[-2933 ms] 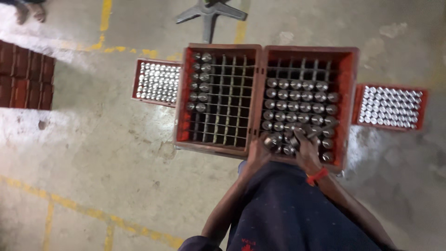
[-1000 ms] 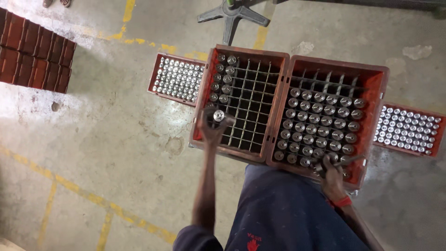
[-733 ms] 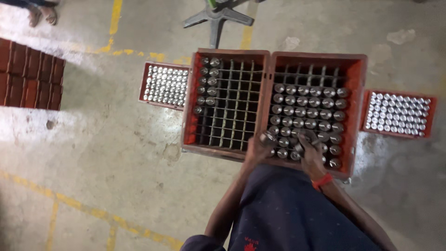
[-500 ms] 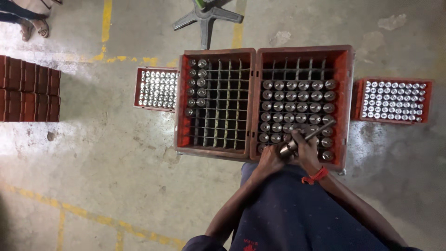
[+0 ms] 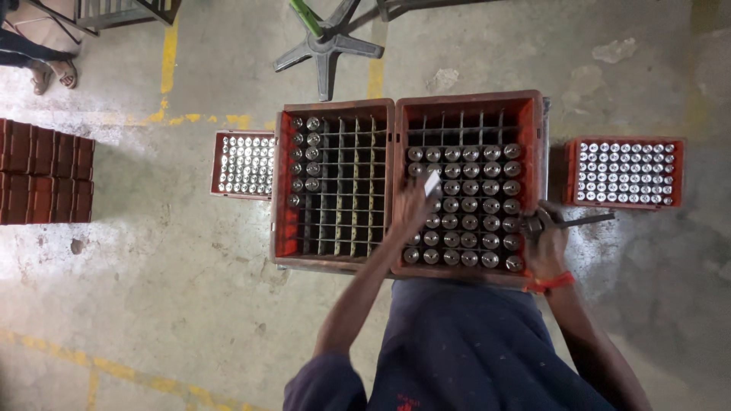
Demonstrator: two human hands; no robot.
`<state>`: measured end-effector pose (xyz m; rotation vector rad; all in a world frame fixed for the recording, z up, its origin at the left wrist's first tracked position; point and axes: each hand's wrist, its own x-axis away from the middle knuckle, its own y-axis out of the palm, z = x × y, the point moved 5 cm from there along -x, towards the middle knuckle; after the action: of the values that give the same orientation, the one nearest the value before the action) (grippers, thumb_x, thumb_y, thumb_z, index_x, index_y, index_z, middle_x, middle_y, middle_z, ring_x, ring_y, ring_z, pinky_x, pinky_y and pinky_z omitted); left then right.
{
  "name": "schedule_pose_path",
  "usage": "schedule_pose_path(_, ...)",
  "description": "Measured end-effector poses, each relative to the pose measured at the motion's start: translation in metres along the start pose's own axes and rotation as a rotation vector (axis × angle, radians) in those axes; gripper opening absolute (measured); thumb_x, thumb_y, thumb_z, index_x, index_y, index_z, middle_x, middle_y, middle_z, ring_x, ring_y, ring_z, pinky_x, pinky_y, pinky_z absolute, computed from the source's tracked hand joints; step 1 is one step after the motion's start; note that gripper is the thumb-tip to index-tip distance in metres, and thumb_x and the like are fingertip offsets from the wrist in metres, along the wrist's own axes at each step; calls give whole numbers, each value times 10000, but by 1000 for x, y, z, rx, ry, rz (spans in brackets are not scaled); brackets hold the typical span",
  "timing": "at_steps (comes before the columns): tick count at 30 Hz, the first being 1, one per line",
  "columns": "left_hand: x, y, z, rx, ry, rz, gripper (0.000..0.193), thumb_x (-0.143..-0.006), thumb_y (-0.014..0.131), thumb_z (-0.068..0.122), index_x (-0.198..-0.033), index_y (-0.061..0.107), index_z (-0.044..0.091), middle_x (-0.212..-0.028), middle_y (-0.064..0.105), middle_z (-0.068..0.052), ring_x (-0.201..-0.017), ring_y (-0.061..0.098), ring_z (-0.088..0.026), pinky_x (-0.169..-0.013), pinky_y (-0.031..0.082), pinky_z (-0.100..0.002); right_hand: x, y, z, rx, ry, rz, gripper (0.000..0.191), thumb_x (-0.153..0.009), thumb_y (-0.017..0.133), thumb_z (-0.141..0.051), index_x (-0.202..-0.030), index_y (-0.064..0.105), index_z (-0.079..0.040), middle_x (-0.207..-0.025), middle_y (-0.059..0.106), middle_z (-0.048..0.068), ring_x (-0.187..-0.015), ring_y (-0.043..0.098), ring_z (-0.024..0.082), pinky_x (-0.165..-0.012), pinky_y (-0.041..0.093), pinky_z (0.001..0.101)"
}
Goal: The person repeatedly picks up small metal caps from a red tray and places them into a grid-like tray. They continue this process, filling the grid tray with the metal caps.
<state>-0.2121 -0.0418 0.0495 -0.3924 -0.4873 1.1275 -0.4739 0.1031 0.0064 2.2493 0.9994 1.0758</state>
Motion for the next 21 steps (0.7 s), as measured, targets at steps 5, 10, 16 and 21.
schedule_pose_path(5, -87, -43, 29, -976, 256, 277, 494, -976, 596, 46, -1460, 533, 122, -1614, 372, -213, -1279, 638, -299, -825, 641, -300, 15, -5, 11, 144, 56, 77, 148, -1060, 507, -25, -1172, 584, -84, -944, 655, 78, -835, 686, 177, -737, 564, 314)
schedule_pose_path(10, -76, -59, 16, -409, 249, 265, 401, -1016, 559, 16, -1394, 661, 102, -1555, 483, -171, -1290, 554, -428, -932, 571, -474, 41, -5, 40, 234, 126, 55, 133, -1069, 529, -124, -1159, 614, -75, -961, 665, 91, -866, 692, 194, -798, 587, 358)
schedule_pose_path(16, 37, -134, -57, -508, 66, 560, 244, -970, 678, 163, -1213, 682, 141, -1265, 675, -121, -1210, 617, -364, -1045, 506, -494, 54, -28, 45, -106, 178, 81, 299, -1089, 604, -391, -1110, 669, -100, -1006, 695, 56, -935, 711, 204, -839, 586, 356)
schedule_pose_path(21, 97, -239, -141, -800, -241, 799, 523, -797, 785, 283, -1279, 662, 121, -1435, 436, -338, -1368, 369, -504, -1092, 331, -610, 56, -24, 62, -10, 320, -61, 265, -1165, 564, -364, -1195, 658, -118, -1089, 701, 27, -994, 689, 191, -887, 588, 374)
